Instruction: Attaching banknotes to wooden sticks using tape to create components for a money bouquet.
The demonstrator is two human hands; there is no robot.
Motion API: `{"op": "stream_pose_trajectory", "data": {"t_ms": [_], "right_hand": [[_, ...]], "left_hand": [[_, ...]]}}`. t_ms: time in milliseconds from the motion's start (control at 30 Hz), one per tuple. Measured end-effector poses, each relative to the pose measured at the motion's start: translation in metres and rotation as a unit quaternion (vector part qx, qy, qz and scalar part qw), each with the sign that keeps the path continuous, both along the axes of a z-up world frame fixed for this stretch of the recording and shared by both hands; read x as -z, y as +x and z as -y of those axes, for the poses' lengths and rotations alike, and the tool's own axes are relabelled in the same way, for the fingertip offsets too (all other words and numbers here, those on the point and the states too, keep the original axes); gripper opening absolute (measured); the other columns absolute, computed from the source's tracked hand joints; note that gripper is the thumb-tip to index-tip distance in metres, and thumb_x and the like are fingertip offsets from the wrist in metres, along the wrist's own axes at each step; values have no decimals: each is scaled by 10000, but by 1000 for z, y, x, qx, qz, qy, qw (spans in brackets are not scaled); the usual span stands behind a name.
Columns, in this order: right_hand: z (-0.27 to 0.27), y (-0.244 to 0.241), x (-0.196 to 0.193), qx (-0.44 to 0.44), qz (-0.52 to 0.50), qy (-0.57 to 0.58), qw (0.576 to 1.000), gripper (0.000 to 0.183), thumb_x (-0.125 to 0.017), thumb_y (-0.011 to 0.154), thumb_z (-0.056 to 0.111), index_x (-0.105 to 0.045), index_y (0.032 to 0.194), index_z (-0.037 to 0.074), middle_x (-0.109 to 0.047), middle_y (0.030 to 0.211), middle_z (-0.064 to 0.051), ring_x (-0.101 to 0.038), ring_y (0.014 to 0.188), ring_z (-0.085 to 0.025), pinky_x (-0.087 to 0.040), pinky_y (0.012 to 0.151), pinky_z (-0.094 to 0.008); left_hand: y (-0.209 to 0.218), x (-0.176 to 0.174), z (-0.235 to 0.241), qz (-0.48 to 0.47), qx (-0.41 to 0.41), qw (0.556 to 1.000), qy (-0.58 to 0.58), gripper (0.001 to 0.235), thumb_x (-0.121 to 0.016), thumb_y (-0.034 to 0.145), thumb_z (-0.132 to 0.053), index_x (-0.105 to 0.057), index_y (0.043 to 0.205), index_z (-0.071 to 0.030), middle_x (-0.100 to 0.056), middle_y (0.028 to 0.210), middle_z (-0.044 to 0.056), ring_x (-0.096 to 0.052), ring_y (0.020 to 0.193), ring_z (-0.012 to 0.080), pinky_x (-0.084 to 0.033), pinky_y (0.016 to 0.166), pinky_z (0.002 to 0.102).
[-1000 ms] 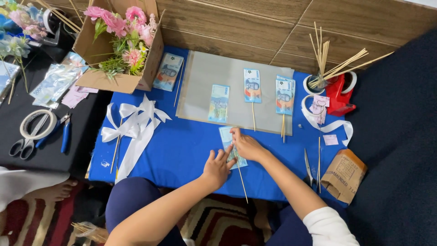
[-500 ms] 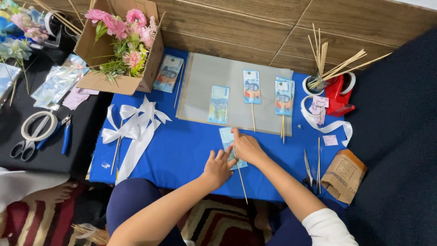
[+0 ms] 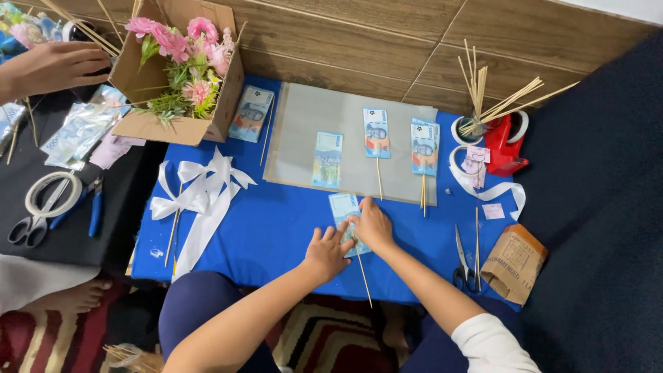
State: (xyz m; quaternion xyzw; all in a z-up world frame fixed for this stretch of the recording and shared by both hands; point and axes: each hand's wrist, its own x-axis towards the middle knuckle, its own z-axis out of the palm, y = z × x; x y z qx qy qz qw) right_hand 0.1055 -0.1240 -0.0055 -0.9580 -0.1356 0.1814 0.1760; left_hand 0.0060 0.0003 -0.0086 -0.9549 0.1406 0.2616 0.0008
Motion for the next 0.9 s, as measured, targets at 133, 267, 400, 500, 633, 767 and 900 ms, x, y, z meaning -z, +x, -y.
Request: {"op": "stream_pose_trajectory", "data": {"t_ms": [133,267,400,500,633,767,900], "right_hand": [[21,18,13,-13,18,51,998,431,-771,893,390,-516,1103,114,-681,1098,-196,-675,1116,-443,-550,941,-540],[51,44,-18,21,-24,66,997,385,-710,921,486,-660,1100,148,-723,971,-161,-705,1077,-391,-561,931,-488],[107,78,-61,109,-27,60,992,372,-693,929,476,-715,1144,173,-777,1030,-160,-744,1029,-344,-583,895,-461],[183,109,-63,158,29,36,986,404,-668,955,520,-712,1171,181,-779,1023,-181,-731,1040,-377,-570,893,-488],[296,140,-50,257,63,54,963,353,-671,959,482,-733,1177,210,-776,1009,-152,-755,914,-298,-572,819,-428],[340,156,-49,358,134,61,922,354,-520,945,277,-770,1171,168,-744,1159,-94,-672,1075,-309,-487,946,-397],[366,190,-24,316,174,94,928,425,-467,947,162,-703,1301,174,-723,1177,-116,-653,1077,-340,-461,988,-417]], "left_hand": [[-2,-2,-1,12,9,1000,10,488,-412,1075,-486,-326,1521,-309,-132,1711,108,-286,1332,317,-184,1071,589],[-4,-8,-2,11,3,1000,6,496,-427,1072,-492,-320,1523,-316,-121,1717,100,-279,1337,314,-187,1078,599],[-5,-28,-2,-6,-1,1000,28,540,-416,1075,-512,-277,1567,-337,1,1733,103,-259,1358,313,-194,1091,591],[-7,-35,-3,-9,-3,999,44,570,-417,1074,-545,-257,1587,-353,-2,1728,110,-286,1331,309,-223,1072,577],[-6,-10,-4,-8,-1,999,45,592,-447,1048,-565,-255,1580,-389,-16,1722,86,-301,1310,297,-234,1073,581],[-5,25,-8,85,27,995,48,687,-452,982,-680,-269,1588,-411,-166,1680,26,-387,1339,316,-397,996,535],[-3,20,-8,65,31,995,62,708,-428,989,-707,-232,1602,-409,-147,1686,34,-398,1310,309,-412,977,508]]}}
